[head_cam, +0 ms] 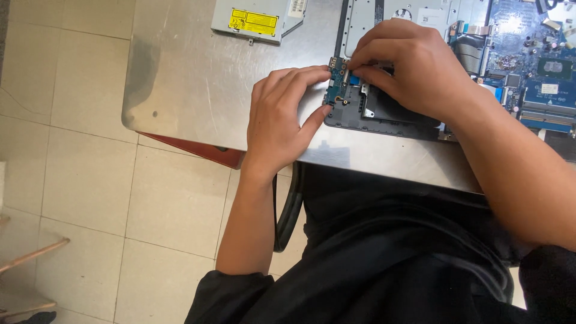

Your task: Soldering a component onto a laptop motherboard and fitting it into the chassis

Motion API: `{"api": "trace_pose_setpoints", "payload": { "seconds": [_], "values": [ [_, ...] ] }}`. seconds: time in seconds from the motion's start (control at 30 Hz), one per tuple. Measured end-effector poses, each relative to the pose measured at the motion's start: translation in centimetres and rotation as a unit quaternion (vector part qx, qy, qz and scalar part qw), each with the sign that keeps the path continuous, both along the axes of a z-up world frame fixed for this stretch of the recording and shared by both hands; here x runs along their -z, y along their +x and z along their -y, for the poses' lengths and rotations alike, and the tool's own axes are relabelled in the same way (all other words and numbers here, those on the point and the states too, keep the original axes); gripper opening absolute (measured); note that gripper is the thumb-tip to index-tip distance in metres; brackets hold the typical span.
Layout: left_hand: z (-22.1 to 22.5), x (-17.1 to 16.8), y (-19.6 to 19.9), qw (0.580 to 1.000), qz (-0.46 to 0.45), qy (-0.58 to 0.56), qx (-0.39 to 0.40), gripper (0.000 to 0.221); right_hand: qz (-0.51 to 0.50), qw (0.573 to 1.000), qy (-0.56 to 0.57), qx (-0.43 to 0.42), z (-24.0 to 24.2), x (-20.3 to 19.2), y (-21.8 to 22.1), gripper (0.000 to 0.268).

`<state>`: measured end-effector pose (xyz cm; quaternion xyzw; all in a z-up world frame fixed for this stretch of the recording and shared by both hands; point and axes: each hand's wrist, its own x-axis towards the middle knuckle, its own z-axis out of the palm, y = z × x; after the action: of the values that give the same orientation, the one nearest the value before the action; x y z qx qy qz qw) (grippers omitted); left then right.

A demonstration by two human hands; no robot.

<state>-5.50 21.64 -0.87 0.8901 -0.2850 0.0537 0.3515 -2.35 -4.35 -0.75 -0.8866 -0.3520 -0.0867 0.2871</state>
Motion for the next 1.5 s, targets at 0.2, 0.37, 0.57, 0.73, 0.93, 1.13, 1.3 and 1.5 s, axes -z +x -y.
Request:
{"api": "trace_pose_setpoints", "payload": {
  "seconds": [0.2,0.37,0.57,0.73,0.93,1.13,1.3,1.5],
  "values": [
    [0.1,0.2,0.0,1.000,0.006,-0.001,0.005,0.032,0.005,1.000,-0.020,0.002,-0.1,-0.1,0.0,0.013],
    [0.1,0.5,0.0,0.999,0.029,-0.032,0.013,0.025,0.027,0.998,-0.054,-0.015,0.0,-0.4,0.4,0.012],
    [0.0,0.5,-0.3,0.997,0.031,-0.068,0.029,0.024,0.081,0.988,-0.125,-0.035,0.4,0.1,1.7,0.011],
    [0.2,0.6,-0.3,0.998,0.036,-0.052,0.007,0.021,0.022,0.991,-0.100,-0.086,0.0,-1.4,3.2,0.012],
    [0.4,0.4,-0.2,0.999,0.030,-0.042,0.003,0.020,0.007,0.983,-0.122,-0.136,0.3,-2.0,4.2,0.009],
    [0.4,0.3,-0.2,0.999,0.019,-0.035,-0.003,0.023,0.024,0.981,-0.135,-0.139,0.6,-2.0,4.4,0.013],
    [0.3,0.0,-0.2,0.999,0.004,-0.033,0.002,0.021,0.025,0.979,-0.150,-0.136,0.7,-1.7,4.4,0.016],
    [0.4,0.1,0.0,1.000,0.014,-0.014,-0.005,0.023,0.058,0.979,-0.146,-0.132,0.8,-1.2,4.3,0.014]
  ]
}}
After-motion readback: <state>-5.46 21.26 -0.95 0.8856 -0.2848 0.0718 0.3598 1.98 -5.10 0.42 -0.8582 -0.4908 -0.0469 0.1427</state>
